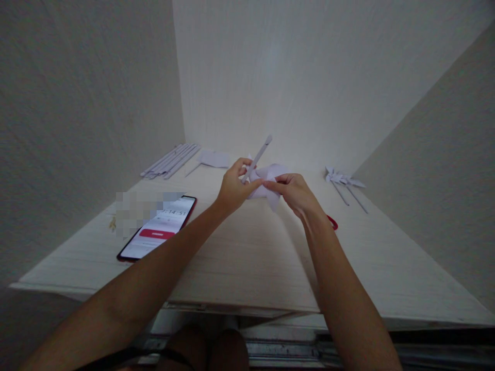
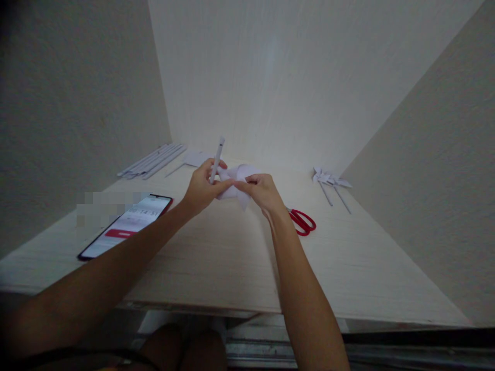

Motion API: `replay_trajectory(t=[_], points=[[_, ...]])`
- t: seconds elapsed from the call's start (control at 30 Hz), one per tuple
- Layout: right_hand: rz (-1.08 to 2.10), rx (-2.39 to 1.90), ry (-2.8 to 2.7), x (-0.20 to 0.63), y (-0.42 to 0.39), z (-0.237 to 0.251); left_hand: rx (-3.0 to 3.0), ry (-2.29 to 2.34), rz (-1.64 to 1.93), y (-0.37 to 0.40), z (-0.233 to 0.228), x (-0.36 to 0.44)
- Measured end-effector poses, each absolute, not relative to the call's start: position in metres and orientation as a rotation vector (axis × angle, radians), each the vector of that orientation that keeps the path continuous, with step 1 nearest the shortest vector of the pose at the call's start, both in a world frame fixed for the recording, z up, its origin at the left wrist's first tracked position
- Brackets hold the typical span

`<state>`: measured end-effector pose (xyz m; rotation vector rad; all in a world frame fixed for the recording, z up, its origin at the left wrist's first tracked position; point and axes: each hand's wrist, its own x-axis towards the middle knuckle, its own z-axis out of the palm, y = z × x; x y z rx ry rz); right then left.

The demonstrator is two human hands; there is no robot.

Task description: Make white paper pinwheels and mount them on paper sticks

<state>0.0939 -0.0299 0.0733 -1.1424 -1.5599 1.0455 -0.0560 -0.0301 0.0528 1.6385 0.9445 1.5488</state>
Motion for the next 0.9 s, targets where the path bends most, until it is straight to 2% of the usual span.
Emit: replay_trajectory(t=[0.47, 0.9], points=[[1.053, -1.119, -1.498, 0.087, -0.037, 0.079, 1.464, 0.886, 1.264, -0.028, 0.064, -0.067], [0.983, -1.146, -1.547, 0.089, -0.035, 0.076, 1.413, 0.995, 1.240, -0.027, 0.061, -0.066]])
